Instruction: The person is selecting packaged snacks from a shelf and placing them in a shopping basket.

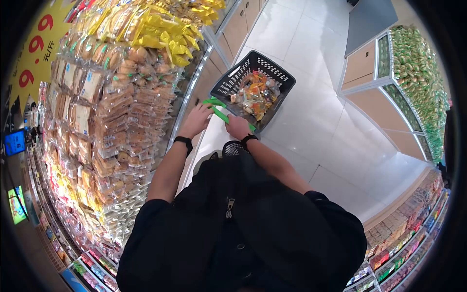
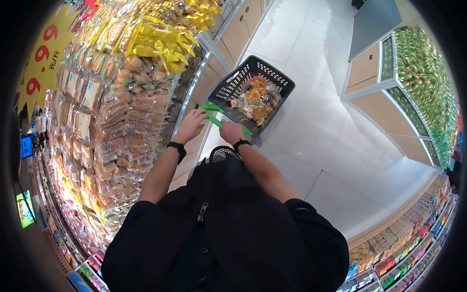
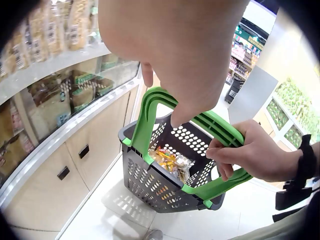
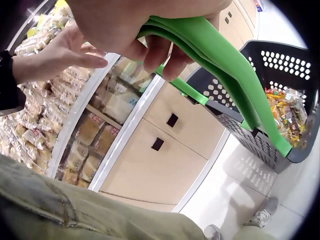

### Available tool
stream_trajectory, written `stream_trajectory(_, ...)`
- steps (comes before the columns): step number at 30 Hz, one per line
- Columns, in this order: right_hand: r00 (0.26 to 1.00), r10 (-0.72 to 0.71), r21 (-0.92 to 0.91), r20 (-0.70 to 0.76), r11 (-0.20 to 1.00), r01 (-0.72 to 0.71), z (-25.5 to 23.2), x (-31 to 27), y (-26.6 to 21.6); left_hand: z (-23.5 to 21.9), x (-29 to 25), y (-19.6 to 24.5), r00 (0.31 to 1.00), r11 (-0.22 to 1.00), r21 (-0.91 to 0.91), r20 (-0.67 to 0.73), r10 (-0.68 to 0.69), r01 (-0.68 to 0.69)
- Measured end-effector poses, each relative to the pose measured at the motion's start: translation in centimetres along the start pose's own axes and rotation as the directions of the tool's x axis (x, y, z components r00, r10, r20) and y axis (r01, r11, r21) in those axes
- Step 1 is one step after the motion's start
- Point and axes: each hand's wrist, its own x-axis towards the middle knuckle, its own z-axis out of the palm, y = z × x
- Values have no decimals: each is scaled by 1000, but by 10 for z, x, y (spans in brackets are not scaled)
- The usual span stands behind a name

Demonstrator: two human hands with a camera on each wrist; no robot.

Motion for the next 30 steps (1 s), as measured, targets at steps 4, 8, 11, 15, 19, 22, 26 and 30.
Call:
stream_trajectory(4,1000,13,-41,-24,999,-14,-31,22,37,9,71,-4,994,998,61,101,-41,35)
stream_trajectory(8,999,9,-22,-49,1000,-10,-36,31,39,23,88,-17,981,991,131,195,5,-31)
stream_trajectory(11,999,40,-76,37,996,-37,-51,54,58,33,130,-25,981,983,96,131,145,-158)
stream_trajectory(15,995,95,-11,42,995,-95,-86,72,65,23,184,-33,926,989,67,364,96,-129)
stream_trajectory(19,994,105,-58,6,993,-104,-93,132,77,10,242,-79,869,985,57,480,116,-162)
stream_trajectory(22,986,50,-25,-161,998,-54,-93,146,91,9,270,-86,862,976,35,476,172,-214)
stream_trajectory(26,956,284,-47,-76,956,-288,-130,193,85,-9,330,-109,842,972,-29,494,215,-231)
stream_trajectory(30,854,509,-90,-107,850,-519,-154,237,77,-21,383,-119,808,956,-50,522,272,-289)
